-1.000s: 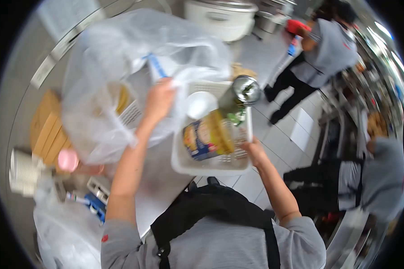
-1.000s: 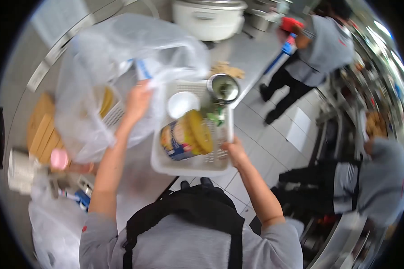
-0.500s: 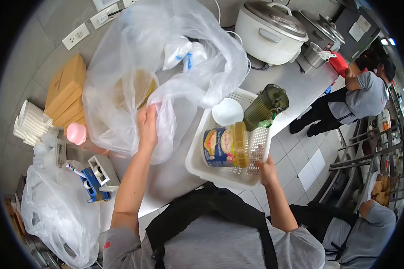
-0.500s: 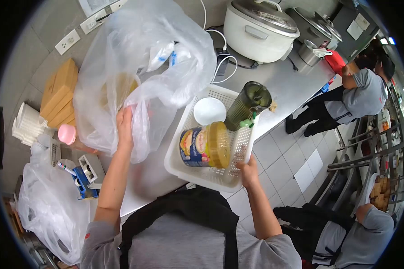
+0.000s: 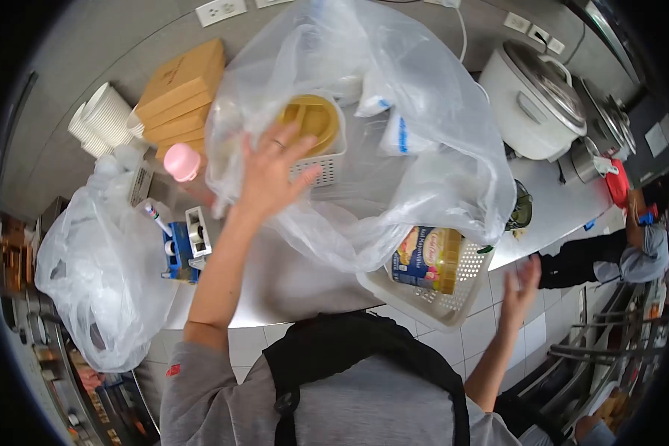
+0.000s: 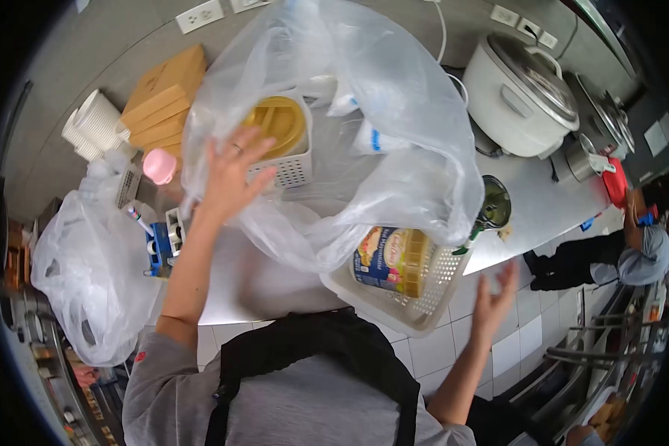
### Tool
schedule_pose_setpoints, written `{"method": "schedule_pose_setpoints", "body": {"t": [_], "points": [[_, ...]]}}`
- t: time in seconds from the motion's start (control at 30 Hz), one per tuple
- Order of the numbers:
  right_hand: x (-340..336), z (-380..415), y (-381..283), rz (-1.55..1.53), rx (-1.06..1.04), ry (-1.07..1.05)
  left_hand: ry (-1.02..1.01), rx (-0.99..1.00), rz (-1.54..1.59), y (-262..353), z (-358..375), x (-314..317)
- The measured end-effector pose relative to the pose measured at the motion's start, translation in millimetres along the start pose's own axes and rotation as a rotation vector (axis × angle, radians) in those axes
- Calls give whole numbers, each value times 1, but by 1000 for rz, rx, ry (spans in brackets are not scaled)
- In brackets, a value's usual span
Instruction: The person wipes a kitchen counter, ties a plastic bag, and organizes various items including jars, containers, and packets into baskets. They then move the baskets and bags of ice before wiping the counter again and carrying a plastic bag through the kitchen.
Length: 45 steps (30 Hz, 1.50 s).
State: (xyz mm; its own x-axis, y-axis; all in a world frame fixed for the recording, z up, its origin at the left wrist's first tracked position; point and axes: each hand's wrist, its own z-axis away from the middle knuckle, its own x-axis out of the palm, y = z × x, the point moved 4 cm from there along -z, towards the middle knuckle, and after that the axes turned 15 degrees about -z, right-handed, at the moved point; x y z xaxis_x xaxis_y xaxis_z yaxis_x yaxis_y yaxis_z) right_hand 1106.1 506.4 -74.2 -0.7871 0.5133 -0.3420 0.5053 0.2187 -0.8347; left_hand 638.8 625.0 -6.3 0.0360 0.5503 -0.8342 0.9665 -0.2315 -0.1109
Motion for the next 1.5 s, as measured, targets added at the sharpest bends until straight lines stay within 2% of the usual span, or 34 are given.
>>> {"method": "schedule_pose_setpoints", "body": {"t": [0.03, 0.1, 0.13, 0.17, 0.23, 0.27, 0.3, 0.33, 0.37, 0.43, 0.57, 0.63, 0.73, 0.77, 0.87, 0.97, 1.03, 1.17, 1.27, 1.37, 1.4, 1.47, 1.5], "points": [[-2, -18, -39, -60, -39, 53, -35, -73, -236, -19, 2, -2], [25, -43, -134, -346, -94, 34, -227, -202, -356, -57, 14, 2], [47, -50, -166, -499, -136, -54, -325, -261, -413, -73, 18, 5], [73, -52, -196, -551, -204, -260, -500, -340, -363, -88, 23, 15], [151, -56, -236, -420, -378, -572, -451, -318, -292, -88, 31, 14], [193, -60, -243, -408, -323, -683, -422, -304, -255, -87, 34, 14], [241, -71, -218, -374, -267, -727, -403, -332, -211, -86, 37, 13], [283, -85, -192, -60, -302, -800, -382, -359, -165, -85, 40, 13], [322, -95, -168, 235, -185, -881, -360, -386, -118, -84, 44, 14], [356, -94, -138, 60, 397, -926, -264, -413, -93, -85, 56, 20], [400, -89, -93, -74, 868, -1128, -91, -484, -85, -74, 81, 19], [405, -83, -91, -108, 1064, -1278, -26, -467, -105, -57, 91, 8], [410, -84, -81, -265, 1139, -1285, 64, -512, -35, -38, 108, 0], [405, -79, -88, -342, 1094, -1234, 95, -540, 5, -36, 114, -1], [381, -67, -114, -510, 996, -1107, -182, -755, 251, -53, 141, 30], [355, -72, -129, -539, 1016, -1070, 23, -635, 104, -62, 140, 25], [339, -83, -130, -562, 1049, -1104, -2, -657, 32, -68, 136, 28], [294, -98, -152, -467, 988, -924, 80, -753, 57, -80, 138, 47], [264, -108, -164, -440, 896, -876, -16, -849, 334, -95, 139, 79], [242, -108, -183, -440, 851, -850, -482, -1158, 846, -93, 106, 93], [234, -106, -191, -438, 840, -825, -476, -1055, 767, -102, 100, 117], [219, -100, -206, -410, 835, -804, -483, -988, 735, -125, 88, 184], [212, -97, -214, -383, 843, -809, -453, -966, 788, -131, 77, 189]]}}
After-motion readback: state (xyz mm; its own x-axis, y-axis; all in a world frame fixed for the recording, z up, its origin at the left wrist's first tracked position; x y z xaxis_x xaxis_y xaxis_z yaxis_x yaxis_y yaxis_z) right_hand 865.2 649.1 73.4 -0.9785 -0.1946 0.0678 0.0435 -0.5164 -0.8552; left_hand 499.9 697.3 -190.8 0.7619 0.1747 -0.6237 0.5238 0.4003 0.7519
